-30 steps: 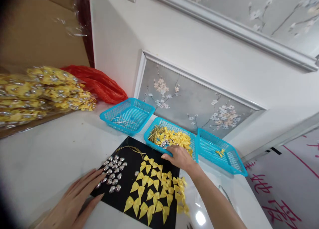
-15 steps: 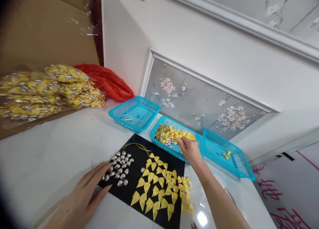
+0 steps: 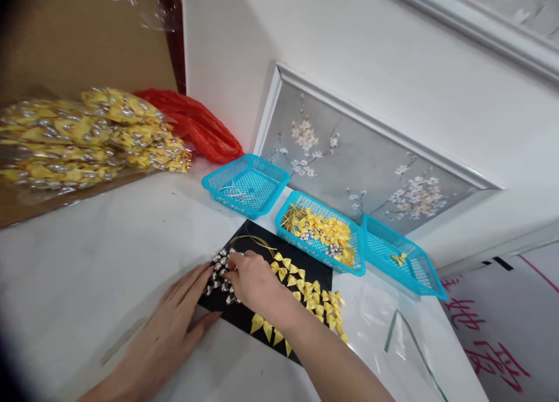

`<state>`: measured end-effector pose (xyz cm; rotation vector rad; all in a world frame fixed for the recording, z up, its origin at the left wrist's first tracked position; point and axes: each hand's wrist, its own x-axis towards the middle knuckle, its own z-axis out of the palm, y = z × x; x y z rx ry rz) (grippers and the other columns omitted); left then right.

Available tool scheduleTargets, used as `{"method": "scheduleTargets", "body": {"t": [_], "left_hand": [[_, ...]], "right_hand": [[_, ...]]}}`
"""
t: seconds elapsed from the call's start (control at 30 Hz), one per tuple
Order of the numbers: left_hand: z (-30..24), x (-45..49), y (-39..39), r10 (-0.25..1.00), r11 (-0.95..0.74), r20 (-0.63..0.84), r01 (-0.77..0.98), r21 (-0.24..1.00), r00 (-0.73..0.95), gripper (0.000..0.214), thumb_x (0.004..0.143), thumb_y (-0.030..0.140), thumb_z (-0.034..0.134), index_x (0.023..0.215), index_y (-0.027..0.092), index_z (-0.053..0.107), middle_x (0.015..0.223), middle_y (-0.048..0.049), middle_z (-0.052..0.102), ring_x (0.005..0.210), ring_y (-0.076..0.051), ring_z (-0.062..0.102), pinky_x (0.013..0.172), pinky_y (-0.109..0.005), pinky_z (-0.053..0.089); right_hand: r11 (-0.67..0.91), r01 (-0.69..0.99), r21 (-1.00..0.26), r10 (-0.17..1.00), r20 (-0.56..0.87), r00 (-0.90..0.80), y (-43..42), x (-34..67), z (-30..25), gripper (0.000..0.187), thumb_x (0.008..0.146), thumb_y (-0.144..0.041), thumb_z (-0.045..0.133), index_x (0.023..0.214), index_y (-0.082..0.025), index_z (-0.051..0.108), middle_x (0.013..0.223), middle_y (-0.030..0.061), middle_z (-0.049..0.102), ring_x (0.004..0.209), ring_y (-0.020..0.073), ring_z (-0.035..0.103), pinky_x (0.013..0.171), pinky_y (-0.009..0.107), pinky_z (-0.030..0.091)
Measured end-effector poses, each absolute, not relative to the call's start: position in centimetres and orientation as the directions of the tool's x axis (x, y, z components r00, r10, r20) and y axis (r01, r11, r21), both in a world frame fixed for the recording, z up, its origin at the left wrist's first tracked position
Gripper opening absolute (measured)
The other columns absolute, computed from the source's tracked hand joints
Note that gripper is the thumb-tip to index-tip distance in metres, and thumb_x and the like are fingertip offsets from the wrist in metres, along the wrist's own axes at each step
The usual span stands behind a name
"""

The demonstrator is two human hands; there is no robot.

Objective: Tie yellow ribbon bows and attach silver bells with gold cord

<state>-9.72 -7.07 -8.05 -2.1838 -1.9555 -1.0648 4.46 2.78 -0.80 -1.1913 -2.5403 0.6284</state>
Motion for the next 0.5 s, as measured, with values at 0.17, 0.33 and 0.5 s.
{"method": "scheduleTargets", "body": {"t": [0.17,0.33,0.5], "left_hand": [[-8.2,-9.5,-6.9,0.861,-0.239,0.507,0.912,0.334,0.040,0.050,0.084,0.028,0.054,0.131,0.011,0.044,0.131,-0.0195,0.058,0.120,-0.034,0.054,0.098,-0.052,0.046],[-8.0,-9.5,-7.0,0.886,-0.249,0.460,0.897,0.365,0.059,0.047,0.087,0.030,0.051,0.130,0.013,0.046,0.135,-0.0173,0.055,0.125,-0.033,0.049,0.103,-0.053,0.041],[-8.0,-9.8,-7.1,0.890,-0.264,0.448,0.895,0.361,0.082,0.046,0.090,0.035,0.043,0.129,0.011,0.048,0.136,-0.0189,0.053,0.126,-0.035,0.048,0.101,-0.053,0.043]], "right_hand": [[0.585,0.620,-0.523,0.758,0.080,-0.648,1.8,4.5,-0.9,0.021,0.084,-0.012,0.061,0.101,-0.020,0.069,0.095,0.0056,0.063,0.087,0.0166,0.063,0.084,0.027,0.047],[0.547,0.609,-0.574,0.794,0.126,-0.595,1.4,6.4,0.0,0.032,0.085,-0.003,0.050,0.102,-0.022,0.069,0.106,0.0054,0.065,0.096,0.0163,0.063,0.090,0.030,0.048],[0.382,0.636,-0.671,0.909,0.147,-0.391,-2.4,11.2,1.2,0.023,0.091,-0.019,0.047,0.101,-0.025,0.067,0.104,0.0043,0.066,0.084,0.0173,0.064,0.071,0.028,0.054]]}}
